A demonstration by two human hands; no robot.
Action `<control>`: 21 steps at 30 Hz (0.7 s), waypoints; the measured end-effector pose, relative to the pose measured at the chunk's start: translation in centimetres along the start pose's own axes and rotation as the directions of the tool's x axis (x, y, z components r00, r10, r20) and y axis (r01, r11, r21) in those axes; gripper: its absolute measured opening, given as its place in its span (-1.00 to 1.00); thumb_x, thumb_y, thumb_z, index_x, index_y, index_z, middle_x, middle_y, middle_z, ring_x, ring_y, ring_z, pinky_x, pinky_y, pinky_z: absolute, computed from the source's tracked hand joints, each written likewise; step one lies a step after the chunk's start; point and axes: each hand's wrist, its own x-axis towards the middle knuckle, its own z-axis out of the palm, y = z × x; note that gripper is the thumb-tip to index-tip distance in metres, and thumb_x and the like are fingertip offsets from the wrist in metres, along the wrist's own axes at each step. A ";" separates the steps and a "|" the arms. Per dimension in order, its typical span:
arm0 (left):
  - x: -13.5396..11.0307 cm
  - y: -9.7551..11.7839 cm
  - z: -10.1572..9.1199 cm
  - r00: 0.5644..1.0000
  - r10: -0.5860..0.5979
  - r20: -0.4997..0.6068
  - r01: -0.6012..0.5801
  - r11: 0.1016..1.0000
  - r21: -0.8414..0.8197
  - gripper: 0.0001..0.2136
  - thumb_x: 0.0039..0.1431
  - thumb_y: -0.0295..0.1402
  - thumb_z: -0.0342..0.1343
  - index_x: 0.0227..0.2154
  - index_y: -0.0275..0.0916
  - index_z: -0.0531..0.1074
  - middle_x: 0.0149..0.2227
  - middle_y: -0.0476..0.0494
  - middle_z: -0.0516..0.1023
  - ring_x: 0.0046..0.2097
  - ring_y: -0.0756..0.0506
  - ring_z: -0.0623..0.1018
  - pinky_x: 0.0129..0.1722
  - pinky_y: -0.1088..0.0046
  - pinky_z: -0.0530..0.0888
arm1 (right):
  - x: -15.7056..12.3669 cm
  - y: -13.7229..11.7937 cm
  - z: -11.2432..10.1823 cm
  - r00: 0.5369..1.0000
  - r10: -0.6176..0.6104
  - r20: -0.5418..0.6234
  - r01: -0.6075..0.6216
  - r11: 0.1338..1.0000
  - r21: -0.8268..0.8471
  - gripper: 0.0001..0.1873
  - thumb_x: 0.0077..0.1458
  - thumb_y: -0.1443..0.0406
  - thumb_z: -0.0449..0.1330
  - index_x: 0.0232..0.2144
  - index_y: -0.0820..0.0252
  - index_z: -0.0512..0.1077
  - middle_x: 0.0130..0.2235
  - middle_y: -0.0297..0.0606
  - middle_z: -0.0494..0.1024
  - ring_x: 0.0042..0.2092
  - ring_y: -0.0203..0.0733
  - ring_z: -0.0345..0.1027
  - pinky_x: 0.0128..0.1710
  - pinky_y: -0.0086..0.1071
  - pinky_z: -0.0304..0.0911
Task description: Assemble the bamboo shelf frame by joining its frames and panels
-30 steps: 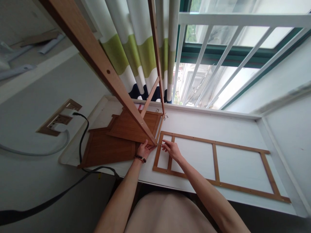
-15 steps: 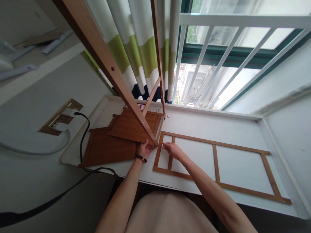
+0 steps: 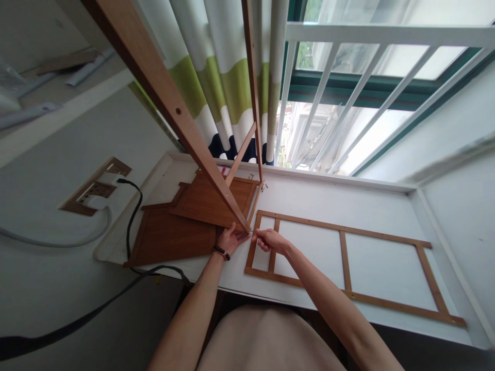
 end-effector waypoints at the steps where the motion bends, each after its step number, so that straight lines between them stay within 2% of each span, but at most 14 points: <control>1: 0.0 0.0 0.0 1.000 0.004 0.000 -0.004 1.000 -0.003 -0.84 0.02 -0.35 0.13 -0.32 -0.30 0.38 -0.20 -0.29 0.53 -0.16 -0.25 0.52 -0.12 0.02 0.39 | 0.0 -0.1 0.0 1.000 0.008 -0.002 -0.008 1.000 -0.022 -0.57 0.13 0.07 -0.13 -0.50 0.25 0.33 -0.73 -0.49 0.11 -0.73 -0.46 -0.11 -0.73 -0.53 -0.17; 3: 0.1 -0.1 -0.1 1.000 0.015 -0.002 -0.015 1.000 -0.002 -0.85 0.01 -0.35 0.15 -0.35 -0.29 0.37 -0.23 -0.28 0.54 -0.16 -0.26 0.52 -0.12 0.00 0.39 | 0.0 -0.3 0.0 1.000 0.017 -0.024 -0.019 0.997 -0.077 -0.55 0.13 0.07 -0.14 -0.54 0.24 0.32 -0.76 -0.52 0.03 -0.73 -0.46 -0.20 -0.73 -0.53 -0.20; 5: 0.2 -0.2 -0.1 1.000 0.024 -0.009 -0.024 1.000 -0.003 -0.85 -0.01 -0.36 0.16 -0.38 -0.30 0.37 -0.27 -0.27 0.55 -0.16 -0.27 0.52 -0.13 -0.01 0.39 | -0.2 -0.4 0.1 0.997 0.011 -0.078 -0.023 0.989 -0.149 -0.53 0.12 0.04 -0.12 -0.59 0.23 0.32 -0.78 -0.50 0.04 -0.73 -0.45 -0.19 -0.72 -0.51 -0.17; 8: 0.3 -0.4 -0.3 0.999 0.033 -0.024 -0.033 0.999 -0.010 -0.84 -0.03 -0.36 0.18 -0.38 -0.30 0.36 -0.30 -0.25 0.55 -0.16 -0.26 0.52 -0.12 -0.01 0.39 | -0.3 -0.6 0.3 0.976 -0.065 -0.207 0.008 0.964 -0.267 -0.56 0.09 0.04 -0.05 -0.59 0.23 0.33 -0.73 -0.39 0.21 -0.66 -0.38 0.02 -0.63 -0.47 -0.02; 10: 0.4 -0.5 -0.4 0.999 0.039 -0.030 -0.039 0.999 -0.014 -0.83 -0.04 -0.37 0.19 -0.38 -0.29 0.36 -0.32 -0.22 0.55 -0.17 -0.24 0.53 -0.12 -0.01 0.39 | -0.5 -0.6 0.3 0.948 -0.138 -0.286 0.039 0.945 -0.326 -0.66 0.06 0.06 0.01 -0.50 0.21 0.34 -0.65 -0.36 0.30 -0.57 -0.32 0.14 -0.52 -0.44 0.05; 12: 0.5 -0.6 -0.5 0.998 0.045 -0.035 -0.046 0.999 -0.020 -0.82 -0.06 -0.38 0.20 -0.38 -0.28 0.35 -0.32 -0.19 0.54 -0.18 -0.23 0.53 -0.13 -0.01 0.39 | -0.8 -0.5 0.2 0.924 -0.214 -0.316 0.080 0.918 -0.389 -0.73 0.04 0.09 0.05 -0.38 0.19 0.31 -0.59 -0.37 0.34 -0.50 -0.28 0.20 -0.46 -0.43 0.08; 14: 0.6 -0.6 -0.5 0.998 0.053 -0.040 -0.054 0.998 -0.023 -0.82 -0.07 -0.39 0.21 -0.38 -0.28 0.35 -0.32 -0.19 0.54 -0.20 -0.22 0.53 -0.14 -0.01 0.40 | -1.3 -0.4 0.0 0.909 -0.326 -0.258 0.165 0.852 -0.497 -0.72 0.01 0.12 0.09 -0.27 0.17 0.28 -0.52 -0.35 0.39 -0.47 -0.27 0.23 -0.43 -0.42 0.10; 17: 0.5 -0.7 -0.4 0.996 0.067 -0.050 -0.068 0.997 -0.021 -0.82 -0.08 -0.39 0.22 -0.41 -0.29 0.35 -0.33 -0.19 0.54 -0.22 -0.22 0.54 -0.15 -0.02 0.40 | -2.2 -0.1 -0.4 0.863 -0.495 -0.104 0.303 0.671 -0.677 -0.76 0.04 0.25 0.08 -0.19 0.17 0.29 -0.40 -0.26 0.46 -0.41 -0.27 0.29 -0.39 -0.41 0.13; 19: 0.4 -0.7 -0.2 0.996 0.065 -0.055 -0.066 0.998 -0.021 -0.83 -0.08 -0.38 0.22 -0.44 -0.29 0.34 -0.35 -0.20 0.54 -0.22 -0.22 0.54 -0.15 -0.01 0.40 | -2.6 -0.1 -0.5 0.851 -0.524 -0.047 0.324 0.593 -0.737 -0.78 0.07 0.35 0.01 -0.19 0.18 0.33 -0.39 -0.23 0.49 -0.43 -0.30 0.30 -0.38 -0.42 0.14; 21: 0.2 -0.7 -0.2 0.997 0.056 -0.048 -0.057 0.998 -0.018 -0.83 -0.08 -0.37 0.21 -0.44 -0.30 0.34 -0.34 -0.21 0.54 -0.21 -0.23 0.54 -0.15 0.01 0.41 | -2.7 -0.1 -0.5 0.855 -0.518 -0.033 0.321 0.578 -0.750 -0.78 0.08 0.39 -0.02 -0.26 0.18 0.38 -0.43 -0.24 0.50 -0.49 -0.33 0.28 -0.42 -0.44 0.14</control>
